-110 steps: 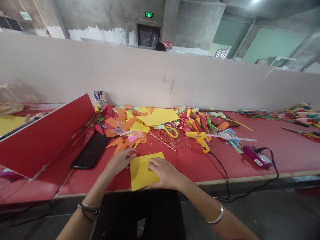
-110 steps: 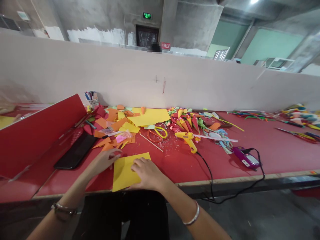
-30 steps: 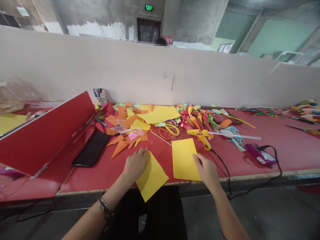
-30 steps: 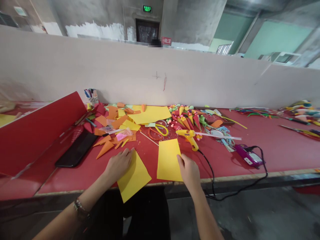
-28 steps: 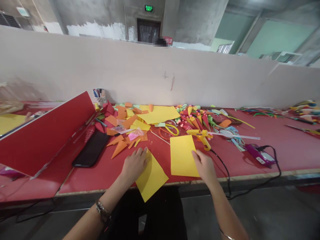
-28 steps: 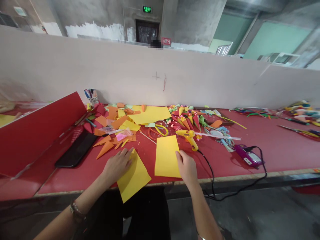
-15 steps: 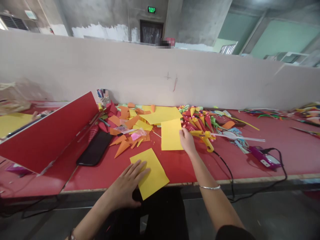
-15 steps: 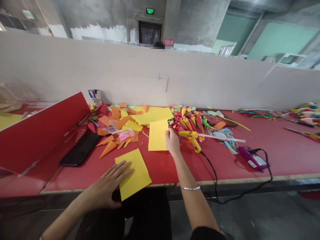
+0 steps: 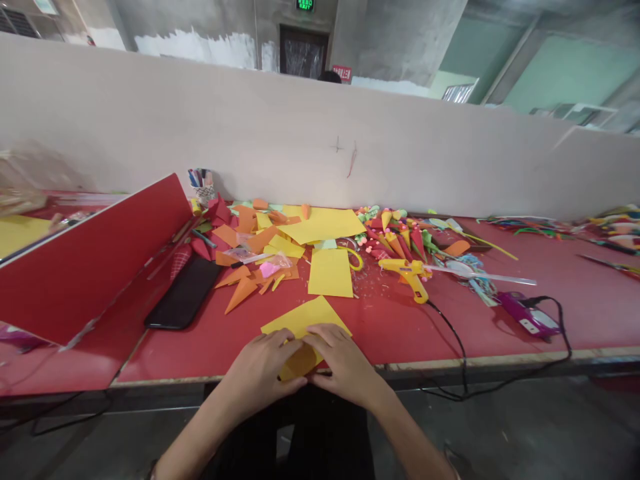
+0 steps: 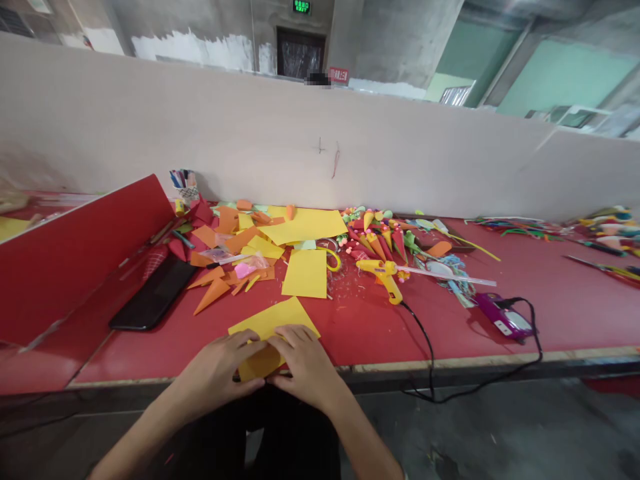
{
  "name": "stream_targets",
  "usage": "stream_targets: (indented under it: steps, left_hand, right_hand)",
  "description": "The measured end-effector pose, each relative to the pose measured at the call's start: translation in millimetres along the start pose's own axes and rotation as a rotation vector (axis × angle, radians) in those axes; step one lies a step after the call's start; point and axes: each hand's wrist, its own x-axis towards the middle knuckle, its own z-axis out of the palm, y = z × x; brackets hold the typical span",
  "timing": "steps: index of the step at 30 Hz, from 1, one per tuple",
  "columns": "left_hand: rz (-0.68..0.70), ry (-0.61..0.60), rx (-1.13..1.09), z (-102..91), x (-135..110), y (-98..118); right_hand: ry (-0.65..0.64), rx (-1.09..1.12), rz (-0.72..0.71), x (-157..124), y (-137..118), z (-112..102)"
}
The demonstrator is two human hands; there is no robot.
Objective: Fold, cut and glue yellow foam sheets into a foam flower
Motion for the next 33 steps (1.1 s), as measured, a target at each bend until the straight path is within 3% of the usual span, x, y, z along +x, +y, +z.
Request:
stream_targets:
  steps: [3, 7, 13, 19, 24, 33]
  left_hand:
    - [0.048, 0.044, -0.055, -5.5, -8.9, -15.7]
    - [0.048, -0.001, -0.011, 0.0, -14.5, -27.8]
    - [0.045, 0.073, -0.055, 3.9, -9.2, -20.7]
    - [0.106, 0.041, -0.204, -0.6, 4.3, -21.3]
    - [0.043, 0.081, -0.261, 6.2, 14.1, -19.4]
    - [-0.126, 0.201, -0.125, 21.1, 20.6, -14.0]
  right_hand:
    - [-0.006, -0.02, -0.04, -6.9, 12.7, 0.0]
    - [0.025, -0.077, -0.09, -13.3, 19.7, -1.1]
    - [0.064, 0.089, -0.083, -13.8, 17.5, -2.1]
    - [0.069, 0.241, 0.015, -1.4, 27.5, -17.3]
    - [0.13, 0.059, 0.103, 12.3, 32.7, -13.9]
    - [0.088, -0.183, 0.202, 32.3, 32.5, -7.8]
